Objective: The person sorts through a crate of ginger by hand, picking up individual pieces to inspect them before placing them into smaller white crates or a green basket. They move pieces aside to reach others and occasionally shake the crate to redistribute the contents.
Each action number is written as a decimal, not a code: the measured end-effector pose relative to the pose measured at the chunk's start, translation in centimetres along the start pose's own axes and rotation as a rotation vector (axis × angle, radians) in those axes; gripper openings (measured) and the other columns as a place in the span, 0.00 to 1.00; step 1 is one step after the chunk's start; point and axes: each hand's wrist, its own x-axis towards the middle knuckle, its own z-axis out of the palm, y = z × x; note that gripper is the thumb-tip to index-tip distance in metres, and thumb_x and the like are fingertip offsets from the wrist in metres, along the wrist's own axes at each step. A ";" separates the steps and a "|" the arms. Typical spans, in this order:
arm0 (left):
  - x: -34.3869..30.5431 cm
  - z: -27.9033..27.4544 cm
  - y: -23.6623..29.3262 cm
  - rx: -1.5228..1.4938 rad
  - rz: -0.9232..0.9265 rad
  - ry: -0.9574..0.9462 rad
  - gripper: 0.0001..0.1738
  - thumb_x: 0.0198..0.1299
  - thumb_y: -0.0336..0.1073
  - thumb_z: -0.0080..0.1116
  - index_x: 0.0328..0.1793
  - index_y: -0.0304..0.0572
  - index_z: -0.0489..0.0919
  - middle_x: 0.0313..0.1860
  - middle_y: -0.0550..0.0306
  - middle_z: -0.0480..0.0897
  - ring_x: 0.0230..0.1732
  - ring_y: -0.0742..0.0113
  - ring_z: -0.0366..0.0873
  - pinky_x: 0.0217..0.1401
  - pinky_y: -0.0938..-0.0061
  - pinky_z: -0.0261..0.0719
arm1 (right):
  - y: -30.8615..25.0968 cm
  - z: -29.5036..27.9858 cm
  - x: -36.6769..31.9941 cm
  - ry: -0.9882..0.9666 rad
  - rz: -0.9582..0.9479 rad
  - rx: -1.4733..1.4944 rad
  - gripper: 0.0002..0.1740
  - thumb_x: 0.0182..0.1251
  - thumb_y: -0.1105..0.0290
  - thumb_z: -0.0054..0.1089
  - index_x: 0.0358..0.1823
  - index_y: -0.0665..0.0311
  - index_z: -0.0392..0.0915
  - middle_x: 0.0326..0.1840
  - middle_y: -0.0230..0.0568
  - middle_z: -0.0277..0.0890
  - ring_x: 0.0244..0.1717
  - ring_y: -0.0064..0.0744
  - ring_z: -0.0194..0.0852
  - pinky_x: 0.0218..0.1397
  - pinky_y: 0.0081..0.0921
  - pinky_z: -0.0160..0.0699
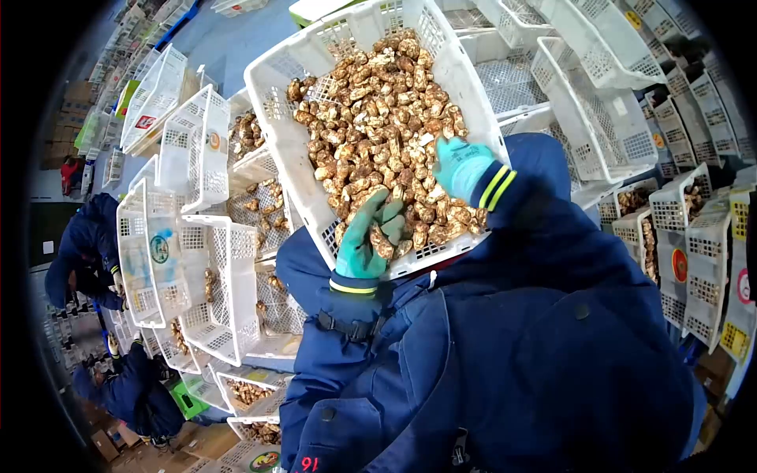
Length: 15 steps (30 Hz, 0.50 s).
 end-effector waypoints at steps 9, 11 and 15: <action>-0.2 1.1 0.4 -0.335 -0.022 -0.162 0.44 0.59 0.26 0.59 0.81 0.40 0.53 0.75 0.41 0.64 0.75 0.47 0.64 0.76 0.49 0.67 | 0.7 2.9 1.9 0.097 0.030 -0.001 0.32 0.69 0.62 0.55 0.72 0.65 0.61 0.62 0.55 0.68 0.54 0.53 0.78 0.54 0.48 0.78; 0.1 0.3 0.0 -0.366 -0.023 -0.222 0.44 0.59 0.29 0.63 0.80 0.38 0.55 0.74 0.42 0.66 0.71 0.51 0.70 0.70 0.57 0.75 | 1.6 3.8 2.1 0.154 -0.039 0.069 0.28 0.67 0.66 0.55 0.67 0.65 0.64 0.59 0.57 0.70 0.53 0.55 0.78 0.54 0.45 0.79; 0.4 -1.0 0.0 0.171 0.360 -0.242 0.31 0.65 0.27 0.56 0.75 0.37 0.65 0.69 0.44 0.72 0.61 0.60 0.77 0.61 0.70 0.79 | 2.8 3.7 0.7 0.181 -0.203 0.243 0.19 0.65 0.68 0.57 0.56 0.65 0.71 0.53 0.56 0.75 0.53 0.56 0.75 0.56 0.44 0.75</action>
